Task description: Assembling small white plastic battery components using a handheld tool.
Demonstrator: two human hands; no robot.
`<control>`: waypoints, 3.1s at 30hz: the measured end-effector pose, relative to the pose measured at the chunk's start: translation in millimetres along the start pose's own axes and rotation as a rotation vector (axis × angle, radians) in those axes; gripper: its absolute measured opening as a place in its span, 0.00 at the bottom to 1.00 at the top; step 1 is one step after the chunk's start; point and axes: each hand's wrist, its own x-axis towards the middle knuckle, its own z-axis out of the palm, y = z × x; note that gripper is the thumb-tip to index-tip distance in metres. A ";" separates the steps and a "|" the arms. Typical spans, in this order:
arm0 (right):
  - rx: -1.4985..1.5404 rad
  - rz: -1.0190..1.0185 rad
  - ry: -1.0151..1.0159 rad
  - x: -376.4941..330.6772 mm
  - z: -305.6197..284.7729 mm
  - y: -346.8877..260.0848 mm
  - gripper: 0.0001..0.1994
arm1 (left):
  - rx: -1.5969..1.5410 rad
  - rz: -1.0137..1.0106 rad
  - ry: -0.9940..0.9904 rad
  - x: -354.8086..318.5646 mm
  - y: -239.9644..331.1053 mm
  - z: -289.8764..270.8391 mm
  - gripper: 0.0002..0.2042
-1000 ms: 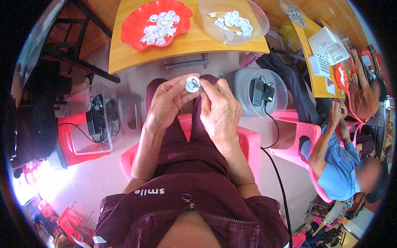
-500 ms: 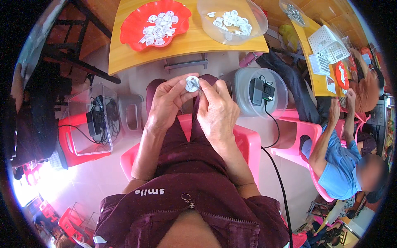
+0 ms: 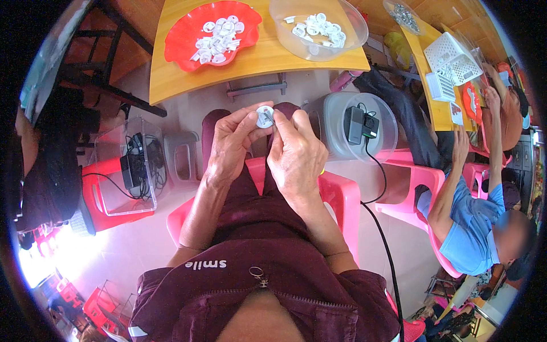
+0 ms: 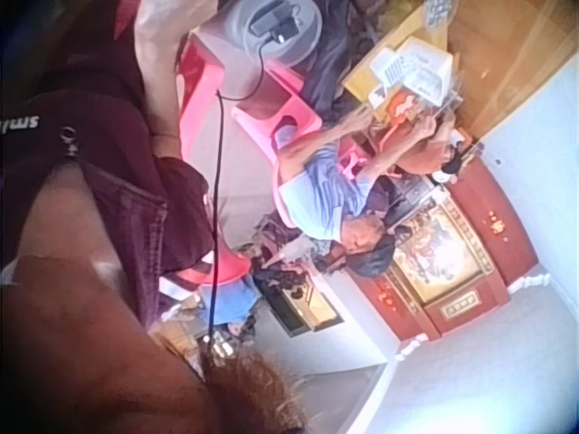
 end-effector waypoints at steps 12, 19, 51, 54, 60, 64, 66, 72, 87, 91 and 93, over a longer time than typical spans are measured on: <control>-0.103 -0.016 -0.054 7.0 -1.0 1.5 0.09 | 0.037 -0.027 0.079 -2.5 -4.1 1.2 0.15; -0.073 0.025 -0.106 8.8 -13.4 3.2 0.07 | -0.221 -0.190 -0.028 1.2 2.6 -14.8 0.17; 0.139 0.236 -0.186 -77.9 103.9 119.3 0.05 | 0.083 -0.075 -0.161 189.2 60.7 44.1 0.28; 0.116 0.178 -0.145 -79.8 106.9 121.8 0.04 | 0.161 0.003 -0.019 171.5 68.2 58.3 0.24; 0.076 0.093 -0.106 -78.3 109.5 123.1 0.04 | 0.284 0.377 -0.099 47.8 108.9 88.8 0.14; -0.006 0.039 -0.151 -72.8 110.3 115.9 0.04 | -0.051 0.736 -0.180 -51.6 117.2 106.4 0.03; -0.031 0.041 -0.123 -74.4 110.4 118.8 0.04 | -0.602 0.990 -0.268 -87.9 113.1 111.7 0.05; -0.057 -0.005 -0.112 -75.2 109.5 114.8 0.04 | -0.504 1.415 -0.606 -94.8 113.0 118.8 0.08; -0.024 0.023 -0.139 -75.7 110.4 112.3 0.03 | -0.630 1.284 -0.595 -106.4 110.6 126.0 0.09; -0.068 0.002 -0.142 -77.6 111.6 115.1 0.03 | -0.406 1.386 -0.632 -96.0 108.0 115.9 0.05; -0.067 0.000 -0.139 -77.2 112.2 116.6 0.03 | -0.395 1.428 -0.648 -90.9 111.0 115.6 0.03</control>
